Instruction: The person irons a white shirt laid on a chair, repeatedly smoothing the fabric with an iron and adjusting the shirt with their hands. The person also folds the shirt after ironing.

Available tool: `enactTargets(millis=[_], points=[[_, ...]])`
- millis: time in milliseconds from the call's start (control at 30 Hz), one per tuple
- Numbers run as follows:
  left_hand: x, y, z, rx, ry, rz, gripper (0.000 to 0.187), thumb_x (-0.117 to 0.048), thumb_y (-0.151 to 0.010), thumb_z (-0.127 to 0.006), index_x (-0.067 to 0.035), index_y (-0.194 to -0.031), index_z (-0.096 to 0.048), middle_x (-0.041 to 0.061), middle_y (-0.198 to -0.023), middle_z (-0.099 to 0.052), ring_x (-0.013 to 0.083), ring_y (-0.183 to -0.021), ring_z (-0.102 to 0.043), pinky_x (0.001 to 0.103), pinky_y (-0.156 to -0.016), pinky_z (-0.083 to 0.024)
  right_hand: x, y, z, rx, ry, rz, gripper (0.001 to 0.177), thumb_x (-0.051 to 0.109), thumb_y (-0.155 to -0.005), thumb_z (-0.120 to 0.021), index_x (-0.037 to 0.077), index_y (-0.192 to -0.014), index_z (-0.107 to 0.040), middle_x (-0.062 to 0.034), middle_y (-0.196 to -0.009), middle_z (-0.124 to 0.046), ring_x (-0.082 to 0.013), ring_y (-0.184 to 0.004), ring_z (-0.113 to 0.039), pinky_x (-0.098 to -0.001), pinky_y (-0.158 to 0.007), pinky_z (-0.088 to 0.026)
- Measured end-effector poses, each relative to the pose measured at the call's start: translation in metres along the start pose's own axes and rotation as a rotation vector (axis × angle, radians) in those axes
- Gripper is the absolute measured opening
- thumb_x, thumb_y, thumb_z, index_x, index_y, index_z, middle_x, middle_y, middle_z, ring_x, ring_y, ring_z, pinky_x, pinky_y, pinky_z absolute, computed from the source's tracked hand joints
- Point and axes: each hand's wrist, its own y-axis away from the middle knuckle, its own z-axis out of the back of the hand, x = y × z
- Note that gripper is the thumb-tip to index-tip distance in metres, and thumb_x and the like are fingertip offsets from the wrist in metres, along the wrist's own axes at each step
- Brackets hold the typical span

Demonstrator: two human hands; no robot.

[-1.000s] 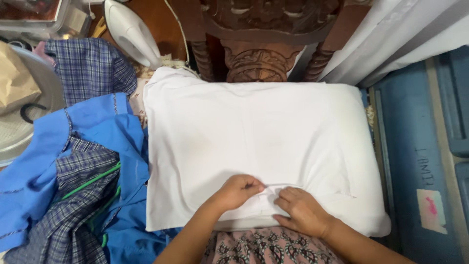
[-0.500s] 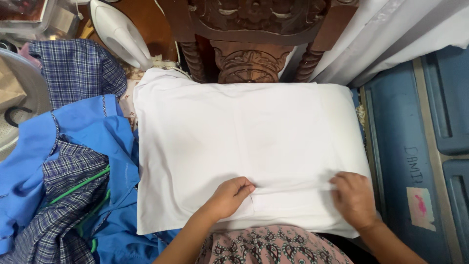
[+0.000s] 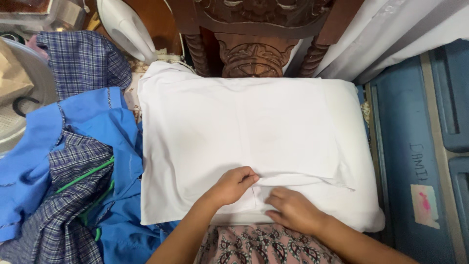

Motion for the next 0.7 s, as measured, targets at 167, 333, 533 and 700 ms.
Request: enactTargets(millis=[167, 333, 533, 700], points=[[0.008, 0.002, -0.003, -0.013, 0.025, -0.016, 0.032, -0.034, -0.098, -0.062, -0.005, -0.107, -0.072, 0.010, -0.091, -0.073, 0.0195, -0.083, -0.064, 0.034, -0.077, -0.052, 0.010, -0.021, -0.002, -0.026, 0.095, 0.076, 0.025, 0.019, -0.081, -0.078, 0.001, -0.096, -0.071, -0.0154, -0.094, -0.064, -0.0367, -0.088, -0.064, -0.0454, -0.077, -0.054], [0.012, 0.002, -0.006, -0.038, 0.037, -0.026, 0.032, -0.034, -0.098, -0.062, -0.005, -0.107, -0.072, 0.010, -0.094, -0.073, 0.0196, -0.086, -0.065, 0.033, -0.080, -0.052, 0.010, -0.017, 0.000, -0.083, 0.033, 0.029, 0.029, 0.021, -0.081, -0.079, -0.001, -0.099, -0.072, -0.0160, -0.094, -0.065, -0.0370, -0.087, -0.065, -0.0452, -0.074, -0.054], [0.011, 0.001, -0.007, -0.043, 0.010, -0.015, 0.033, -0.035, -0.098, -0.062, -0.005, -0.107, -0.072, 0.010, -0.094, -0.073, 0.0198, -0.086, -0.065, 0.034, -0.081, -0.052, 0.010, -0.019, -0.004, -0.104, 0.085, 0.041, 0.024, 0.020, -0.081, -0.079, 0.001, -0.095, -0.073, -0.0143, -0.092, -0.065, -0.0358, -0.085, -0.065, -0.0450, -0.074, -0.054], [0.012, 0.002, -0.008, -0.045, 0.055, -0.013, 0.032, -0.034, -0.098, -0.061, -0.006, -0.107, -0.072, 0.009, -0.094, -0.074, 0.0181, -0.087, -0.065, 0.033, -0.081, -0.052, 0.007, -0.018, -0.008, -0.090, 0.122, 0.067, 0.019, 0.016, -0.082, -0.076, 0.001, -0.093, -0.072, -0.0148, -0.091, -0.065, -0.0352, -0.083, -0.065, -0.0451, -0.072, -0.054]])
